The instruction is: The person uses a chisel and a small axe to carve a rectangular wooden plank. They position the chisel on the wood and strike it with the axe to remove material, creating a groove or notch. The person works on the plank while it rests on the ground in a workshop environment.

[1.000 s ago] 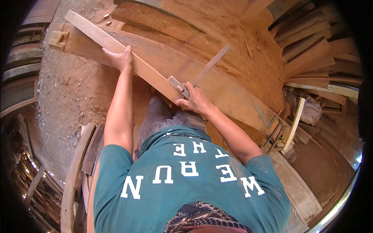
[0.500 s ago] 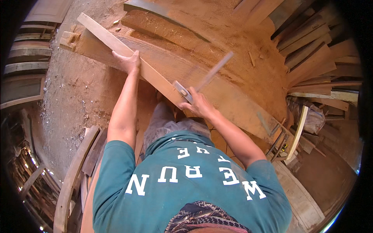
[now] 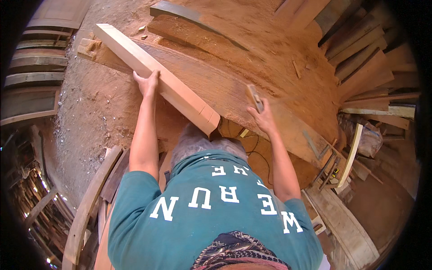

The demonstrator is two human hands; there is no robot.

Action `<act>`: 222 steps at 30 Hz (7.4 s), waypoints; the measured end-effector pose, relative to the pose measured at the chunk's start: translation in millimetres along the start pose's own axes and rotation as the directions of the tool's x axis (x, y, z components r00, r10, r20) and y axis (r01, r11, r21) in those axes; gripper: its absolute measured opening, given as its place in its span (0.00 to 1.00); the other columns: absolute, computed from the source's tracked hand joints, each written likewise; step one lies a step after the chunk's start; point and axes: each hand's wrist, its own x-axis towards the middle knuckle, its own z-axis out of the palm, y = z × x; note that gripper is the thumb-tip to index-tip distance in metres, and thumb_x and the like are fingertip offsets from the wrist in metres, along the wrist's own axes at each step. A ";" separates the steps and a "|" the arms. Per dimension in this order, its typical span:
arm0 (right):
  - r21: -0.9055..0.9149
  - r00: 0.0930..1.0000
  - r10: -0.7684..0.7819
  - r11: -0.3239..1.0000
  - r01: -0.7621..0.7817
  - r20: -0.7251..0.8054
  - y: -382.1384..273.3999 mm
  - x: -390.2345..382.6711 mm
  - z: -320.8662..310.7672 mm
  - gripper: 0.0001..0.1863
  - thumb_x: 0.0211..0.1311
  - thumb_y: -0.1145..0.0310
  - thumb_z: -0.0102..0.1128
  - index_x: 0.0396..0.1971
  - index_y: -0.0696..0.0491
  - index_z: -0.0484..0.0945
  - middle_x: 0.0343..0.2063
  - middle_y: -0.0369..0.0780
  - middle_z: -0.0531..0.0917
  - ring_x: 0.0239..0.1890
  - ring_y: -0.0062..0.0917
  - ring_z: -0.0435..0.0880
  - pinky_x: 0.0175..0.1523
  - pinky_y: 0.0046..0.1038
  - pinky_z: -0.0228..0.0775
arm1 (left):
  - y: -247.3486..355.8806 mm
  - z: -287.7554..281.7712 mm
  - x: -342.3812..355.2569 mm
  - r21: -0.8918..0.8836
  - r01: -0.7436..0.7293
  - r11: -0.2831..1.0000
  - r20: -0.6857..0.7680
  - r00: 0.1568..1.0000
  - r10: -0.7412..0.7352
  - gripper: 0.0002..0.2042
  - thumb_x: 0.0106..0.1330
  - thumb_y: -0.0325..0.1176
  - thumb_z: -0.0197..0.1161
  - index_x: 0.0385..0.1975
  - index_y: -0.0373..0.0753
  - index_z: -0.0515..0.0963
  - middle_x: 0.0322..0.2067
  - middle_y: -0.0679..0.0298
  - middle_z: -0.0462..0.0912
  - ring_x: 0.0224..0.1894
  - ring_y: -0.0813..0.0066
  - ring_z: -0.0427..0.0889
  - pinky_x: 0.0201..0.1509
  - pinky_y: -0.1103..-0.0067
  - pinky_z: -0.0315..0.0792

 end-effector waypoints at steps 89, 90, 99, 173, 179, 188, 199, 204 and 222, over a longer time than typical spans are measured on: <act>0.327 0.945 0.290 0.917 -0.229 -0.151 17.8 -45.1 195.1 0.39 0.61 0.66 0.67 0.72 0.55 0.62 0.63 0.57 0.75 0.67 0.48 0.74 0.69 0.43 0.68 | 25.6 -31.2 132.6 0.174 -0.928 -0.329 0.973 0.110 0.204 0.62 0.43 0.28 0.77 0.80 0.52 0.44 0.79 0.45 0.39 0.81 0.43 0.37 0.80 0.45 0.37; 0.277 0.943 0.257 0.941 -0.195 -0.211 27.6 -42.5 202.8 0.40 0.61 0.66 0.67 0.72 0.54 0.62 0.60 0.56 0.78 0.59 0.45 0.78 0.64 0.41 0.71 | 22.8 -26.2 139.7 0.150 -0.935 -0.320 0.974 0.083 0.212 0.60 0.44 0.27 0.75 0.80 0.52 0.44 0.78 0.44 0.41 0.81 0.43 0.39 0.80 0.45 0.37; 0.301 0.887 0.263 0.942 -0.151 -0.379 23.7 -50.0 192.2 0.28 0.57 0.78 0.56 0.61 0.59 0.74 0.58 0.56 0.78 0.63 0.50 0.76 0.68 0.41 0.68 | 64.7 -13.1 102.6 0.034 -0.962 -0.270 0.992 0.066 -0.111 0.69 0.32 0.33 0.83 0.80 0.49 0.44 0.69 0.43 0.59 0.75 0.42 0.54 0.77 0.47 0.49; 0.570 0.632 0.655 0.728 -0.381 -0.414 190.7 -216.5 295.6 0.26 0.64 0.67 0.54 0.62 0.56 0.75 0.55 0.56 0.82 0.59 0.52 0.80 0.62 0.45 0.73 | 33.9 -11.4 -141.8 -0.547 -0.832 -0.092 0.803 -0.552 0.225 0.31 0.61 0.30 0.65 0.67 0.31 0.67 0.65 0.40 0.71 0.69 0.39 0.67 0.74 0.56 0.63; 0.660 0.513 0.787 0.590 -0.465 -0.343 256.5 -352.7 374.6 0.22 0.59 0.66 0.56 0.52 0.59 0.80 0.46 0.59 0.84 0.50 0.55 0.83 0.54 0.48 0.75 | -36.6 -14.9 -253.2 -0.447 -0.890 -0.090 0.876 -0.415 -0.247 0.31 0.59 0.33 0.70 0.65 0.36 0.71 0.59 0.42 0.77 0.64 0.43 0.73 0.67 0.60 0.70; 0.884 0.266 0.877 0.447 -0.141 -0.401 355.9 -396.9 438.2 0.20 0.56 0.62 0.65 0.45 0.58 0.85 0.43 0.55 0.87 0.44 0.48 0.87 0.50 0.45 0.78 | -68.3 16.3 -375.6 -0.488 -0.859 -0.154 0.825 -0.397 -0.403 0.29 0.63 0.39 0.71 0.63 0.36 0.74 0.56 0.41 0.79 0.61 0.43 0.77 0.64 0.60 0.72; 0.936 0.268 0.949 0.239 -0.260 -0.168 499.7 -389.4 405.4 0.08 0.50 0.72 0.61 0.30 0.59 0.83 0.31 0.52 0.86 0.35 0.44 0.85 0.43 0.43 0.76 | -83.1 169.9 -518.2 -0.593 -0.749 -0.296 0.783 -0.450 -0.430 0.30 0.62 0.40 0.71 0.63 0.31 0.73 0.58 0.39 0.78 0.61 0.42 0.78 0.64 0.60 0.73; 0.900 0.172 0.918 0.388 -0.200 -0.358 537.5 -424.8 307.0 0.15 0.54 0.65 0.60 0.36 0.60 0.85 0.35 0.57 0.86 0.40 0.48 0.86 0.46 0.45 0.76 | -91.2 213.7 -633.3 -0.701 -0.701 -0.128 0.681 -0.606 -0.410 0.29 0.63 0.36 0.70 0.64 0.32 0.72 0.61 0.41 0.77 0.63 0.43 0.76 0.67 0.62 0.72; 0.992 -0.176 0.977 -0.123 -0.025 0.117 1009.6 -568.0 250.3 0.15 0.61 0.61 0.58 0.40 0.52 0.87 0.39 0.54 0.87 0.46 0.47 0.86 0.53 0.43 0.78 | -329.8 320.8 -843.5 -0.468 -0.847 -0.253 0.631 -0.119 -0.767 0.28 0.67 0.37 0.68 0.65 0.34 0.70 0.51 0.49 0.84 0.54 0.60 0.84 0.58 0.70 0.77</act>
